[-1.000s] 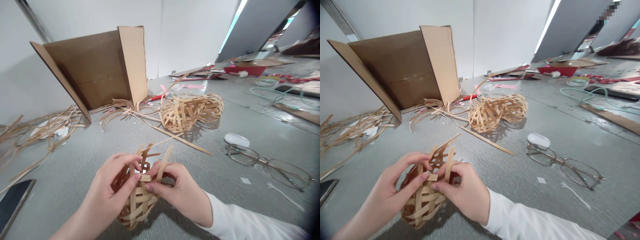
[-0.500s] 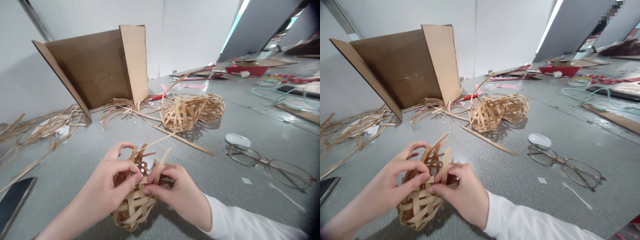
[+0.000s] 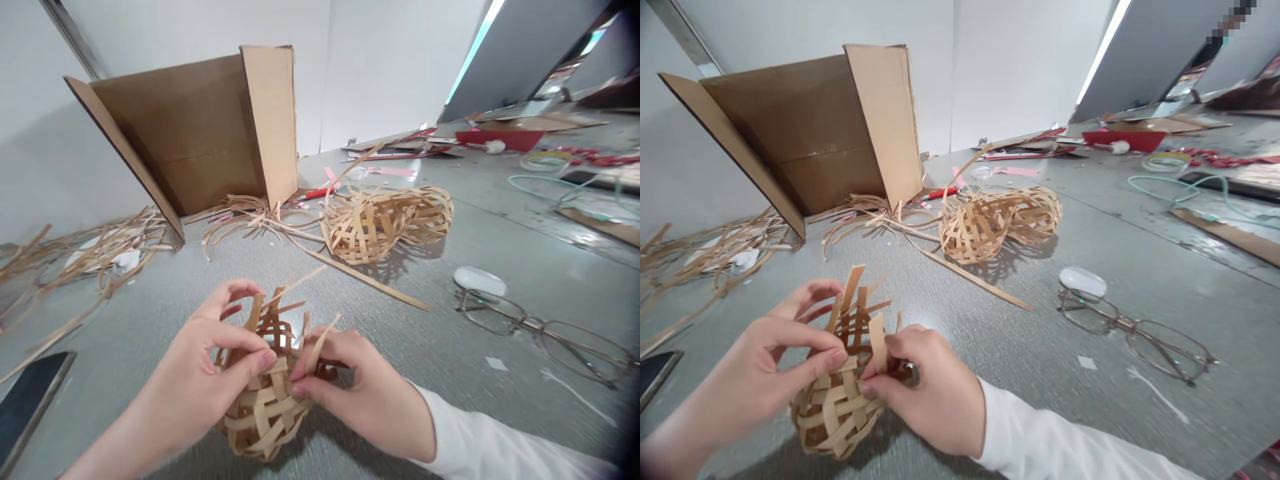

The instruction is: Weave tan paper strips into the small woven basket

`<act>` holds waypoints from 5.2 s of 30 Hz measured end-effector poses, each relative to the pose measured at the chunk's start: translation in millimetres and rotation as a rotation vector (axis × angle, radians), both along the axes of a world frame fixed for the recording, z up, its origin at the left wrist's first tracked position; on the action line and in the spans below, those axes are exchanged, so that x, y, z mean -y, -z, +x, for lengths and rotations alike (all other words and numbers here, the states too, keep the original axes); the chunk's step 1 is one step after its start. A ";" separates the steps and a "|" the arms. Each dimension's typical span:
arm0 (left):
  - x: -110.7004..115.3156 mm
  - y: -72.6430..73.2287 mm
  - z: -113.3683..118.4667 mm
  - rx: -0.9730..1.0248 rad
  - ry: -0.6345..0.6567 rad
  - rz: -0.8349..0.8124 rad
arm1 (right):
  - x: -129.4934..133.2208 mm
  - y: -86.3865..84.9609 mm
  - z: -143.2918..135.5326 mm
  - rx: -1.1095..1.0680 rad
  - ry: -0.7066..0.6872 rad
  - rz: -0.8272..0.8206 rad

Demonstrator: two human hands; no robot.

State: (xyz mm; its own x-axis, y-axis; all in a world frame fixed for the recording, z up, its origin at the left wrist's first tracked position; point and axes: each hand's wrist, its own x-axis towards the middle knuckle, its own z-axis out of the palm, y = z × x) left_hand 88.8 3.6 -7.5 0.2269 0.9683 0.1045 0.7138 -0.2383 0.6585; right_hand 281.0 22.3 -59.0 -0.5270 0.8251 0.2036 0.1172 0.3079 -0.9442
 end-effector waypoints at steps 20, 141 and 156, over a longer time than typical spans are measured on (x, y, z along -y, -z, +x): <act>11.9 5.4 17.3 -0.029 -0.006 0.018 | 0.0 -12.3 4.4 -0.103 0.034 -0.146; 26.8 94.3 -8.1 -0.096 -0.013 0.648 | -1.5 9.6 1.7 -0.203 0.313 0.151; 26.9 91.8 -9.3 -0.226 -0.007 0.696 | -2.8 5.6 2.1 -0.259 0.213 -0.031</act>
